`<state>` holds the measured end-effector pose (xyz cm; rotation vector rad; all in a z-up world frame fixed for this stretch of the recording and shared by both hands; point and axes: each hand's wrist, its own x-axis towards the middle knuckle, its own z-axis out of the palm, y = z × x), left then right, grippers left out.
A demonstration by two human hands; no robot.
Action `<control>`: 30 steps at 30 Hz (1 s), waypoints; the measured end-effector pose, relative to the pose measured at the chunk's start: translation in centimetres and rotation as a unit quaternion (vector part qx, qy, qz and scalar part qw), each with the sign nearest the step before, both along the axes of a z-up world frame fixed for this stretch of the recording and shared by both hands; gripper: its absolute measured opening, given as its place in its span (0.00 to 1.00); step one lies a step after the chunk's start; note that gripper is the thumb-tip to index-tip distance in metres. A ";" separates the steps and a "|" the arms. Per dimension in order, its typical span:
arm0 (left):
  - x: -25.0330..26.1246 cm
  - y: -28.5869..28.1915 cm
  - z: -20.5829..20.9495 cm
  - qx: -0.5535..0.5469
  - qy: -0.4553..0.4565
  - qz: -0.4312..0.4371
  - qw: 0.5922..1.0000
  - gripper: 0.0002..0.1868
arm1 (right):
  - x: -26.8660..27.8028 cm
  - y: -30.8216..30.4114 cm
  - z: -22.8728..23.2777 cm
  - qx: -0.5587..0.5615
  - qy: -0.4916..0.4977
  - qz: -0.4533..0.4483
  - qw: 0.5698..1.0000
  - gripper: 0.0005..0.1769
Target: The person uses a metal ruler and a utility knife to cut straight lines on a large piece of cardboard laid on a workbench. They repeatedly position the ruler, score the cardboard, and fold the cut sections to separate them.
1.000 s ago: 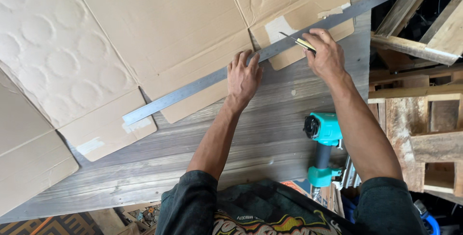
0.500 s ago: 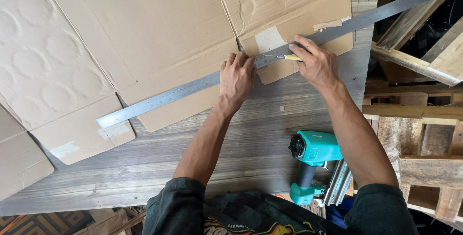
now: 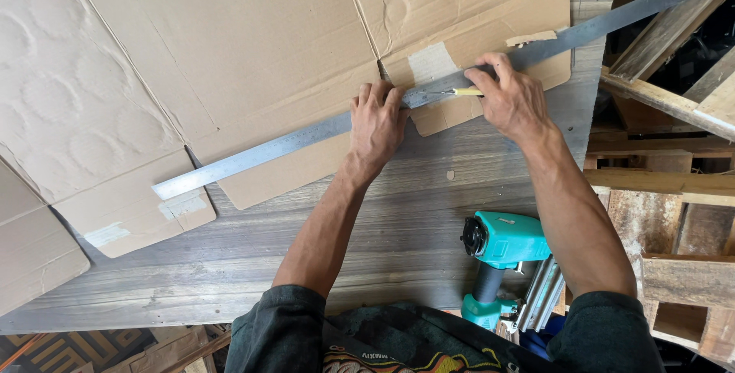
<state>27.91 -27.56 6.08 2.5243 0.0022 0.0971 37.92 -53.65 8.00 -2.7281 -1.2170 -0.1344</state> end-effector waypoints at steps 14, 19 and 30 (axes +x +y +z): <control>-0.3 -0.4 -2.1 -0.045 -0.046 0.017 0.998 0.17 | 0.7 0.5 -0.3 0.023 0.040 -0.008 0.999 0.14; -0.9 -0.6 -3.1 -0.056 -0.074 0.029 0.995 0.17 | 0.3 0.2 -0.5 0.052 0.056 -0.013 0.997 0.14; -1.2 -0.3 -2.7 -0.047 -0.150 0.024 0.987 0.16 | 0.1 0.1 -0.7 0.138 0.053 -0.011 0.989 0.13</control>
